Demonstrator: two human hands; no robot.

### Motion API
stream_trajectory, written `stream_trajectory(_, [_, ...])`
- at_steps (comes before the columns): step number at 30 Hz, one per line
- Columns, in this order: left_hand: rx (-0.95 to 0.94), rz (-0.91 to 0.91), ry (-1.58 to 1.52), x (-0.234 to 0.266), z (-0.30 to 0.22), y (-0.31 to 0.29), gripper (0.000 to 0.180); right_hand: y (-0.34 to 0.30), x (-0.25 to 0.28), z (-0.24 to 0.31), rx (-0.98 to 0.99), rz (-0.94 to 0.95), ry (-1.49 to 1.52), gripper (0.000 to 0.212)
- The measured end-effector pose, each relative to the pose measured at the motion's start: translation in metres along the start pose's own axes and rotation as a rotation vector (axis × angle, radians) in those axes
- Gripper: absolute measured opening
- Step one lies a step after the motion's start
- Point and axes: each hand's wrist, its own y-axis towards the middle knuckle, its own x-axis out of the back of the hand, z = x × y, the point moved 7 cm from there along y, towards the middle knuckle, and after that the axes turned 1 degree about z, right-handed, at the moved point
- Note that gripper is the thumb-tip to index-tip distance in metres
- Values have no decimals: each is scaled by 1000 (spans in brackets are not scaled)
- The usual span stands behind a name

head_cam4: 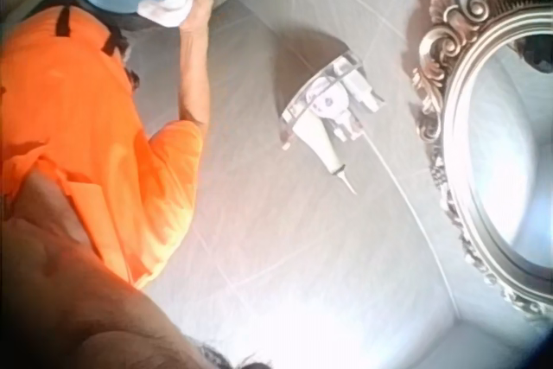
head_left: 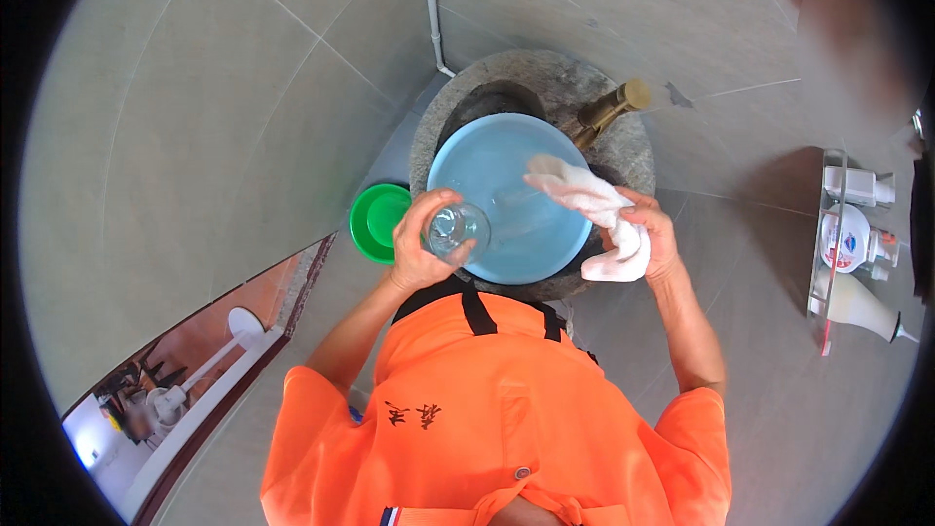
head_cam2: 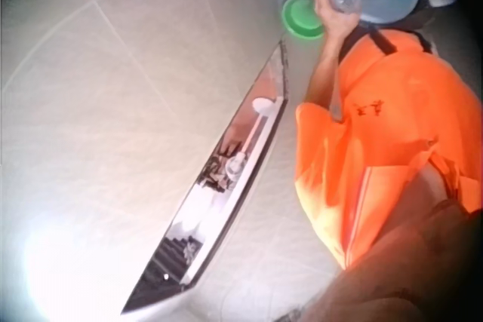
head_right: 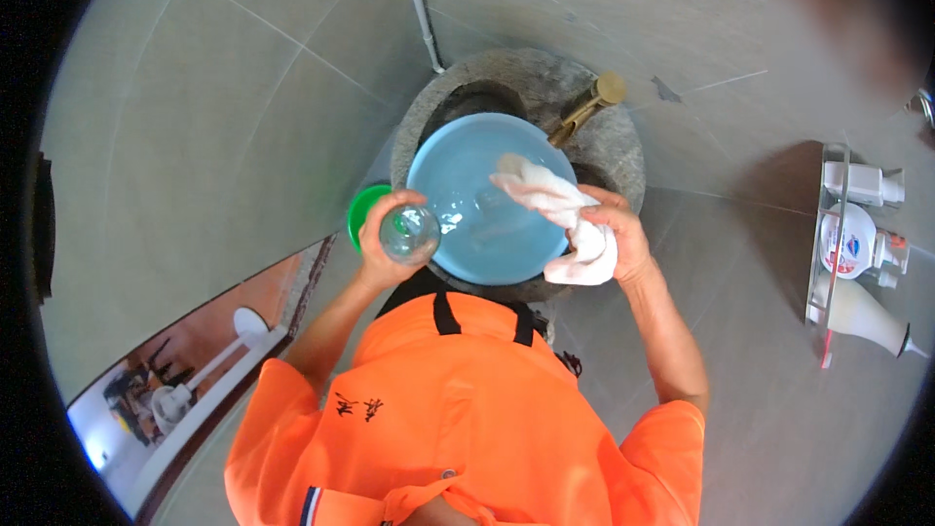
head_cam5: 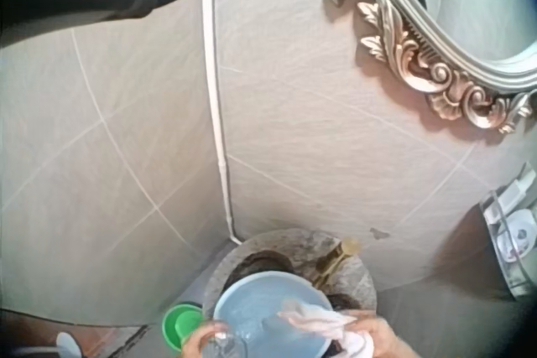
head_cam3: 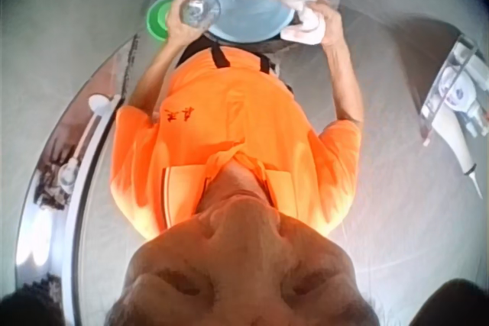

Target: The person rinses two clear drinking glasses under a running tap in a blue basin, then dries each glass with a white cloth. The person handles the glasses one at a time, wiping the exterior and interior surfaces before placing them back into the basin.

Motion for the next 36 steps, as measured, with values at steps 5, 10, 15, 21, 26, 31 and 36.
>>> stream_trajectory(5, [-261, 17, -87, -3, -44, 16, 68, 8, 17, -44, -41, -92, 55, 47])
stream_trajectory(10, [-278, 21, -124, -9, -63, 24, 71, 7, 29, -67, -46, -100, 23, 47])
stream_trajectory(15, [-117, 38, -206, -13, -58, 23, 71, 3, 33, -73, -41, -105, -33, 45])
stream_trajectory(21, [122, -4, -188, -13, -40, 21, 73, 1, 37, -77, -69, -220, -306, 44])
stream_trajectory(26, [675, -9, -349, -24, 9, 10, 69, 0, 45, -88, -126, -266, -603, 44])
stream_trajectory(31, [1236, 187, -367, -41, 57, -14, 64, -2, 53, -101, -144, -234, -538, 44])
stream_trajectory(36, [1573, 455, -374, -56, 96, -34, 82, -6, 56, -103, -138, -266, -510, 41])
